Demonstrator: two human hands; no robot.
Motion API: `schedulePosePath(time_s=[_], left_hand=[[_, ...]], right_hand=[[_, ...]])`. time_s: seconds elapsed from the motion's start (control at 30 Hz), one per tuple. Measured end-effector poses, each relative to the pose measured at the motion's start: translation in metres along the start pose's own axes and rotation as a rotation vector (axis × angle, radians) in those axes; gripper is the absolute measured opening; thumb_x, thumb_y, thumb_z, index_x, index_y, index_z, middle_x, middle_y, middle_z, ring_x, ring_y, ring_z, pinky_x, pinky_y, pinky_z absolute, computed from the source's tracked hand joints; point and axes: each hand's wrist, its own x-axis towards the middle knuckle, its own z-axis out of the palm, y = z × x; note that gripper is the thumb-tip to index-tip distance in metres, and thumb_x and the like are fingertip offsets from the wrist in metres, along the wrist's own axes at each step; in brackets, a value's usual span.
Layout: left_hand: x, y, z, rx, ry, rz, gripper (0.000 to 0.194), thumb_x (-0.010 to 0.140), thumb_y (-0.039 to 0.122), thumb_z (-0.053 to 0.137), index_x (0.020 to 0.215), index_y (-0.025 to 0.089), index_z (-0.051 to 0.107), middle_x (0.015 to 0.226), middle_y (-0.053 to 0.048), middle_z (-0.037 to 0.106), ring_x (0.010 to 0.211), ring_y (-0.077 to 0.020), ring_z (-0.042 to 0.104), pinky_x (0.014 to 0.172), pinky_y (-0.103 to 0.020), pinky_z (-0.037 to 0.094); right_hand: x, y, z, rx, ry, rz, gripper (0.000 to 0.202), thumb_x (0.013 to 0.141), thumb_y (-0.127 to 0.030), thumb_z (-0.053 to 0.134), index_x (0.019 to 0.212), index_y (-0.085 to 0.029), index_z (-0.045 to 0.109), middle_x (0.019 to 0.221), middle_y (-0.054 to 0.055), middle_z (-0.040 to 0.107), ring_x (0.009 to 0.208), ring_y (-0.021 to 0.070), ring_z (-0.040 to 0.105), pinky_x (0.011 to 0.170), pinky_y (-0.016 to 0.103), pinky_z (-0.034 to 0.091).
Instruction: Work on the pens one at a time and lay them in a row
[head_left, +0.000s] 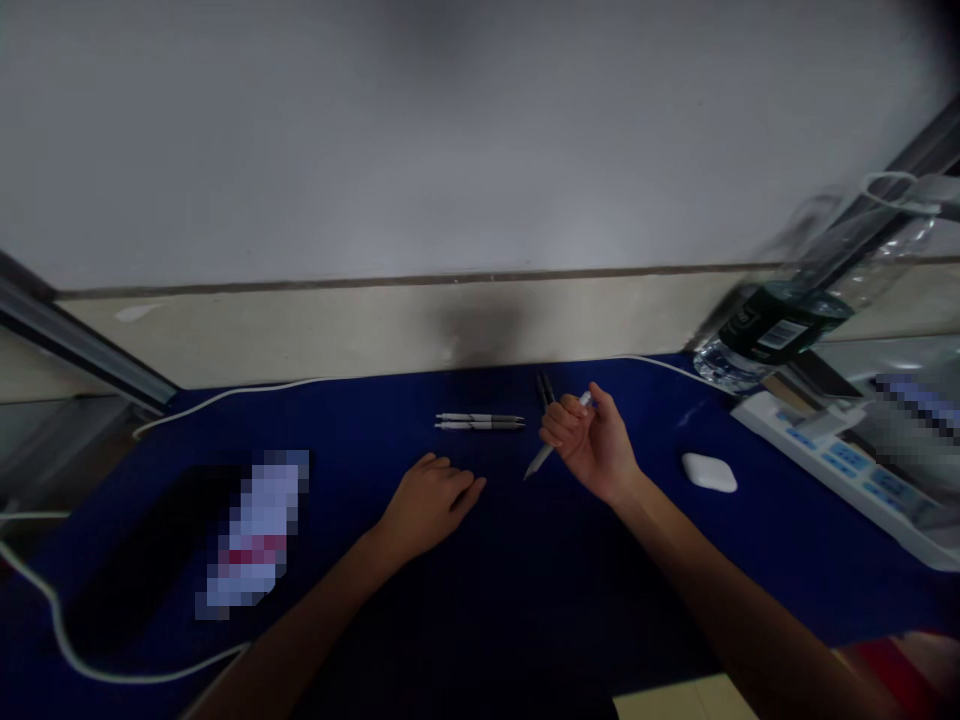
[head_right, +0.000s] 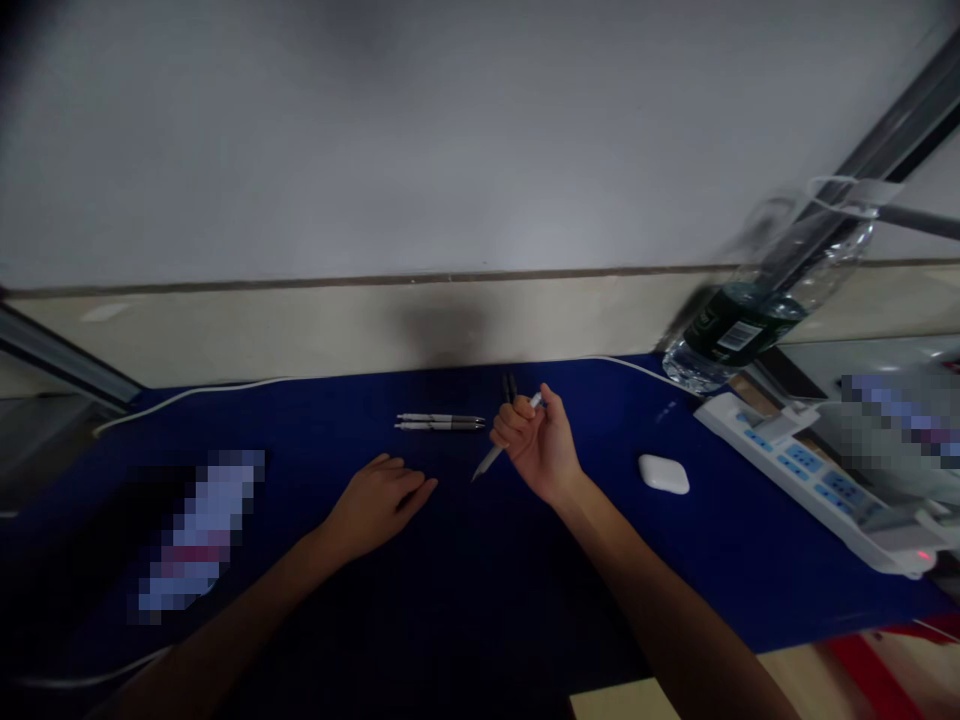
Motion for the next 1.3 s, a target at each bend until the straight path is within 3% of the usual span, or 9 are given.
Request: schedulePosePath(time_s=[0.33,0.8,1.3], left_hand=[[0.0002,-0.0006,0.0005,0.020,0.015,0.017,0.052,0.121,0.038,0.047,0.075,0.022,0.066,0.067,0.000,0.070,0.069,-0.0202,0.068,0.079,-0.039,0.048],[-0.0001,-0.0006,0.0004,0.016,0.031,0.018,0.052,0.121,0.036,0.049,0.075,0.022,0.067,0.068,0.000,0.071,0.070,-0.0195,0.069,0.080,-0.038,0.047],[0.0003,-0.0014,0.0012,0.013,0.021,0.020,0.049,0.120,0.035,0.051,0.075,0.022,0.065,0.067,0.000,0.070,0.070,-0.0202,0.068,0.080,-0.038,0.046]], right_hand=[[-0.0006,-0.0010,-0.0006,0.017,-0.032,0.021,0.057,0.105,-0.047,0.063,0.068,-0.028,0.024,0.062,-0.007,0.026,0.053,0.0140,0.021,0.053,0.028,0.040],[-0.0014,-0.0040,0.0015,-0.023,-0.042,0.078,0.062,0.105,-0.055,0.063,0.067,-0.027,0.021,0.062,-0.006,0.025,0.054,0.0138,0.022,0.053,0.027,0.040],[-0.0014,-0.0043,0.0001,-0.079,-0.069,0.061,0.064,0.102,-0.055,0.070,0.064,-0.026,0.027,0.063,-0.007,0.024,0.055,0.0133,0.017,0.053,0.026,0.038]])
